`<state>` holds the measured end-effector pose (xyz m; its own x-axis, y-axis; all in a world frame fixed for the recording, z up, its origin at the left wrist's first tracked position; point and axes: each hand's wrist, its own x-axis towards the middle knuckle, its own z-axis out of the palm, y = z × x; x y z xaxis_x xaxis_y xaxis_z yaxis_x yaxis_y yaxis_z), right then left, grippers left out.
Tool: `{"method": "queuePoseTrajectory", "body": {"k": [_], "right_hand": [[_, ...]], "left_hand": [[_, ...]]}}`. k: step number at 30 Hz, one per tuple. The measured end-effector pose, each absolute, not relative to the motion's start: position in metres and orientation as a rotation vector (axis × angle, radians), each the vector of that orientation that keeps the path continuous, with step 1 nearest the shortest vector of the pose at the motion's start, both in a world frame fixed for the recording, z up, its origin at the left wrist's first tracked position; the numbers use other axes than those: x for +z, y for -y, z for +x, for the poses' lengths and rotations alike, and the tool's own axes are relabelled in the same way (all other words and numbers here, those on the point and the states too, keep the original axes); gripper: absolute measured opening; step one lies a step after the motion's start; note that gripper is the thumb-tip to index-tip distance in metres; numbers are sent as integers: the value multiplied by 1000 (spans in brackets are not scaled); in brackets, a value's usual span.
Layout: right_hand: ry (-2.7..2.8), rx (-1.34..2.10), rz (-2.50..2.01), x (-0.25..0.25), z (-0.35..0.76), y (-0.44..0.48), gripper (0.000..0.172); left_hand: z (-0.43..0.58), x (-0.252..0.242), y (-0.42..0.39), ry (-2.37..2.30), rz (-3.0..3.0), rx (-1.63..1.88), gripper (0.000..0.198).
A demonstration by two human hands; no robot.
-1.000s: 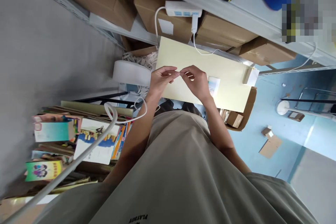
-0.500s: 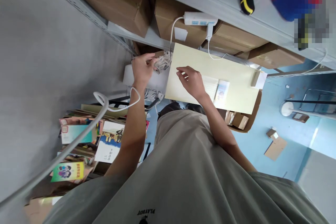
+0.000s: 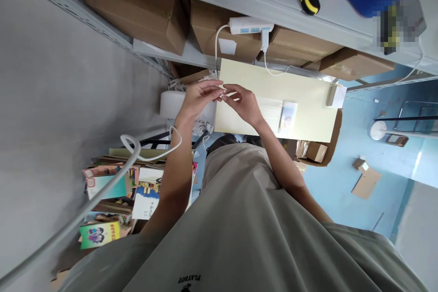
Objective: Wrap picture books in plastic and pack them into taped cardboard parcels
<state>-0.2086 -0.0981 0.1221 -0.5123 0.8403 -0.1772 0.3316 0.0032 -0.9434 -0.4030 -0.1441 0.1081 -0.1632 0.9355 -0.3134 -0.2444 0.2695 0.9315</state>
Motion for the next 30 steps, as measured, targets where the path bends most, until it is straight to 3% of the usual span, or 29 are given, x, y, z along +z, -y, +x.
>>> {"method": "queuePoseTrajectory", "body": {"k": [9, 18, 24, 30], "right_hand": [[1895, 1186, -1378, 144, -201, 104, 38], [1903, 1182, -1368, 151, -204, 108, 42], [2000, 1170, -1212, 149, -203, 104, 35], [1925, 1255, -1255, 144, -206, 104, 39]], "left_hand": [[-393, 115, 142, -1415, 675, 1219, 51], [-388, 115, 152, -1239, 742, 1176, 54], [-385, 121, 153, -1297, 672, 1183, 36], [-380, 112, 148, -1399, 658, 1257, 35]]}}
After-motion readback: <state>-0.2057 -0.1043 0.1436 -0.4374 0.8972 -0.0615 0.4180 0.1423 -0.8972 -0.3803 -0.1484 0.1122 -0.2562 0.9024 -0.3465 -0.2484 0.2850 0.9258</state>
